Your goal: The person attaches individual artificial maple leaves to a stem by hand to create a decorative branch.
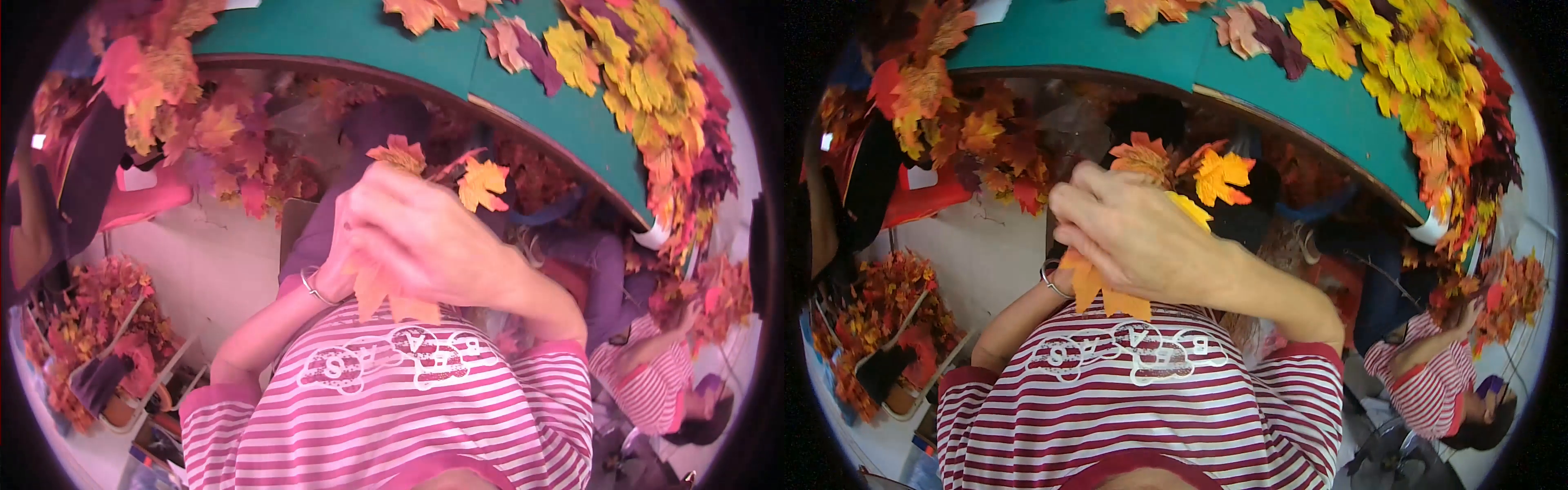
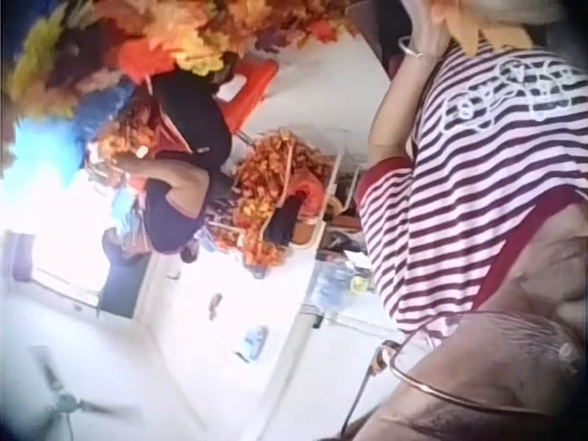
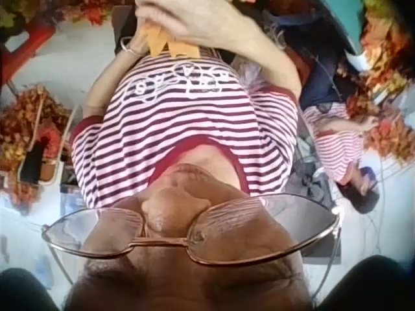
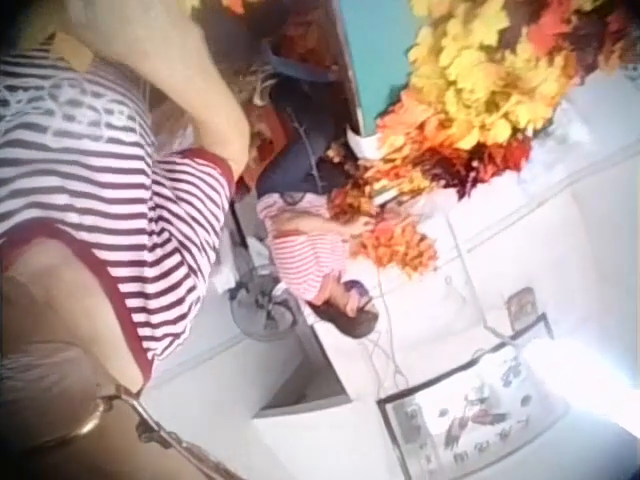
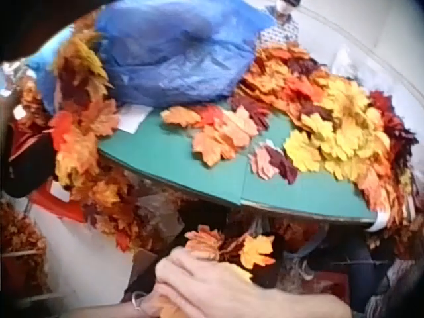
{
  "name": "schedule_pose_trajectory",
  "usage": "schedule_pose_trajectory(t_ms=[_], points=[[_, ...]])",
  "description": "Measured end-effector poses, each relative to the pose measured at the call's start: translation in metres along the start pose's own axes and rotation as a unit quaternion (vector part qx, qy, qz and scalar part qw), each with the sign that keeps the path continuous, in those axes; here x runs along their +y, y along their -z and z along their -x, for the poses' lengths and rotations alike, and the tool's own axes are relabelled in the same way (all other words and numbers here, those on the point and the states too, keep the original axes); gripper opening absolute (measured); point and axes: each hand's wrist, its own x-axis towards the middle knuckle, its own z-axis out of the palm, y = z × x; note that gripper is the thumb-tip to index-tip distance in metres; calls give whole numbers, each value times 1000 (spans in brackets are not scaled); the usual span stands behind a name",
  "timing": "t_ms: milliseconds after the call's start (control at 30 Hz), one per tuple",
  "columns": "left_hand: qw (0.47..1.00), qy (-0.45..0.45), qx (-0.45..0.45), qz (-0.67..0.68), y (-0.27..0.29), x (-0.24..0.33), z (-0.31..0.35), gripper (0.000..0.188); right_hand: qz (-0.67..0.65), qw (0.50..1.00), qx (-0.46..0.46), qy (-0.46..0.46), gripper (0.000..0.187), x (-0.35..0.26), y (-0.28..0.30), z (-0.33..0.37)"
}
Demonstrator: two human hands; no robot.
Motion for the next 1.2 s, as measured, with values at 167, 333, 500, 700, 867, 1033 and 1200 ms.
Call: schedule_pose_trajectory(t_ms=[167, 333, 500, 700, 867, 1033, 1200], points=[[973, 82, -10, -216, -2, -21, -3, 19, -28, 969, 121, -215, 21, 33, -14, 64], [970, 243, 20, -22, -7, -13, 0, 18, -38, 930, 205, -302, 19, 40, -30, 104], [963, 262, 6, 63, -2, -13, 4, 19, -34, 931, 244, -270, 15, 43, -57, 113], [955, 270, 35, 121, -6, -11, 3, 17, -266, 825, 364, -340, 17, 40, -70, 107], [952, 265, 40, 150, -3, -14, 3, 17, -232, 849, 357, -314, 19, 38, -70, 103], [943, 282, 39, 170, -2, -13, 4, 23, -295, 825, 380, -296, 16, 36, -74, 98], [953, 251, 44, 166, -2, -13, 2, 20, -247, 835, 387, -304, 16, 39, -74, 95]])
